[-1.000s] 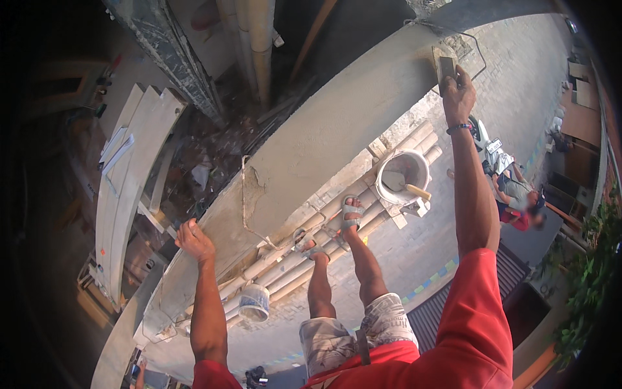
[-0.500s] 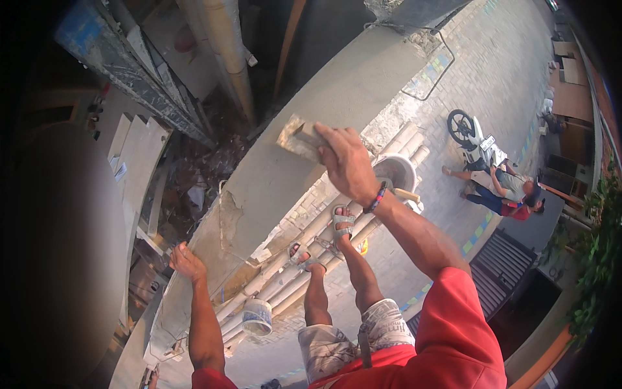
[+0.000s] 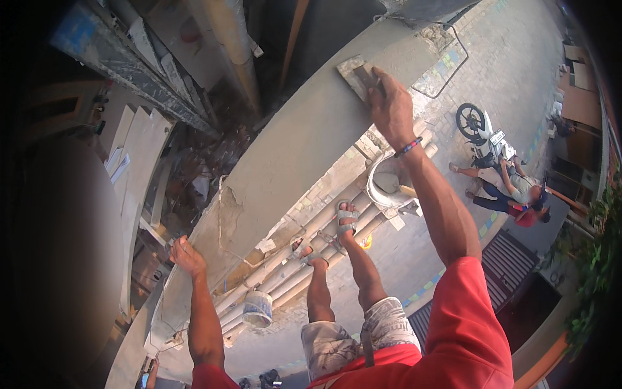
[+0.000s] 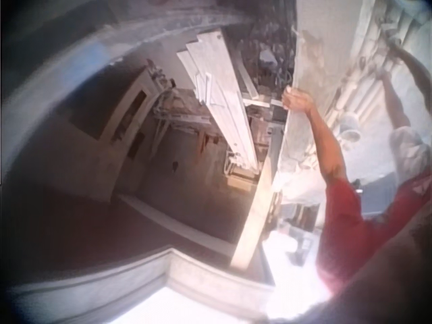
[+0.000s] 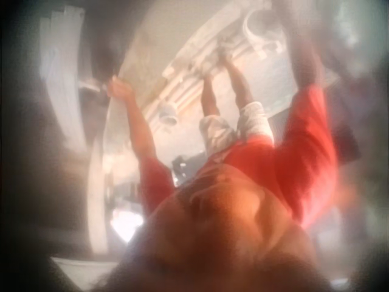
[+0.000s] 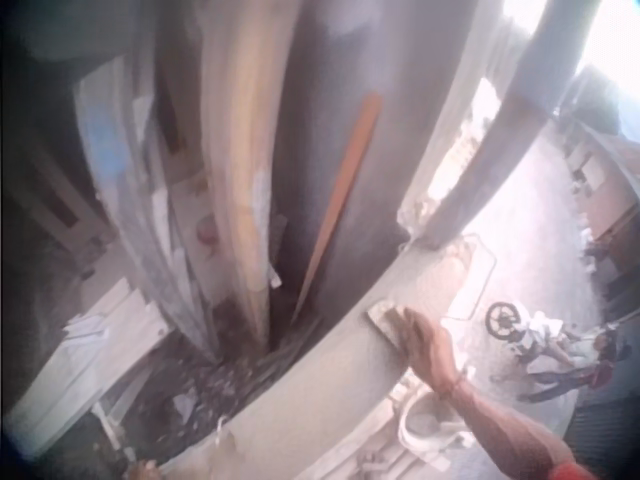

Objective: The person scoops cement from a bucket with a trowel and applies it to a curved concrete surface, smoothing it with a hand trowel. The person repeatedly scoops and spreads cement along the surface while standing on scaffolding.

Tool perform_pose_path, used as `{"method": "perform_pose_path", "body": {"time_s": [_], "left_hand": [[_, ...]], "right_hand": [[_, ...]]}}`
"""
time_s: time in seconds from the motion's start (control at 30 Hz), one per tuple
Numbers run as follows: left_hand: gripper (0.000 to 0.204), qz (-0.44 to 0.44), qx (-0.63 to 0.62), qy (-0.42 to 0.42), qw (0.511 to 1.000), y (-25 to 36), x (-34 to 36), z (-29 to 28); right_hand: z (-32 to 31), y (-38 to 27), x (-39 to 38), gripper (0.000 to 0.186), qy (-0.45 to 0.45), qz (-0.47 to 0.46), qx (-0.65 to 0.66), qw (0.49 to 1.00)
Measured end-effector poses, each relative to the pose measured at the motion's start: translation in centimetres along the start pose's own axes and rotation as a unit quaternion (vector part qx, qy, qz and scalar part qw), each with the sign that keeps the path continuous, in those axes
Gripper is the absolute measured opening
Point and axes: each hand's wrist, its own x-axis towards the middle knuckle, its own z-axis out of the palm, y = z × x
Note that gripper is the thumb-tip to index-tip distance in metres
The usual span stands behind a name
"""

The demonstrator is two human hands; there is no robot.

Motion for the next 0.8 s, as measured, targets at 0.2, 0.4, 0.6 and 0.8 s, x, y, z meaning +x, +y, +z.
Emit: {"method": "perform_pose_path", "body": {"time_s": [0.2, 0.4, 0.6, 0.8], "left_hand": [[0.043, 0.0, -0.001, -0.001, 1.0, 0.4, 0.4, 0.1], [0.04, 0.003, -0.013, -0.002, 1.0, 0.0, -0.2, -0.3], [0.036, 0.024, -0.037, 0.013, 0.999, 1.0, 0.4, -0.4], [0.036, 0.02, -0.057, 0.033, 0.998, 0.9, 0.4, -0.2]], "right_hand": [[5.3, -11.7, -13.5, 0.047, -0.288, -0.221, 0.098, 0.926], [-0.9, -4.2, -5.6, 0.036, -0.035, 0.086, 0.11, 0.99], [-0.7, 1.8, -6.9, 0.041, 0.079, 0.068, -0.021, 0.994], [8.0, -13.5, -18.7, 0.043, -0.086, -0.069, 0.058, 0.992]]}}
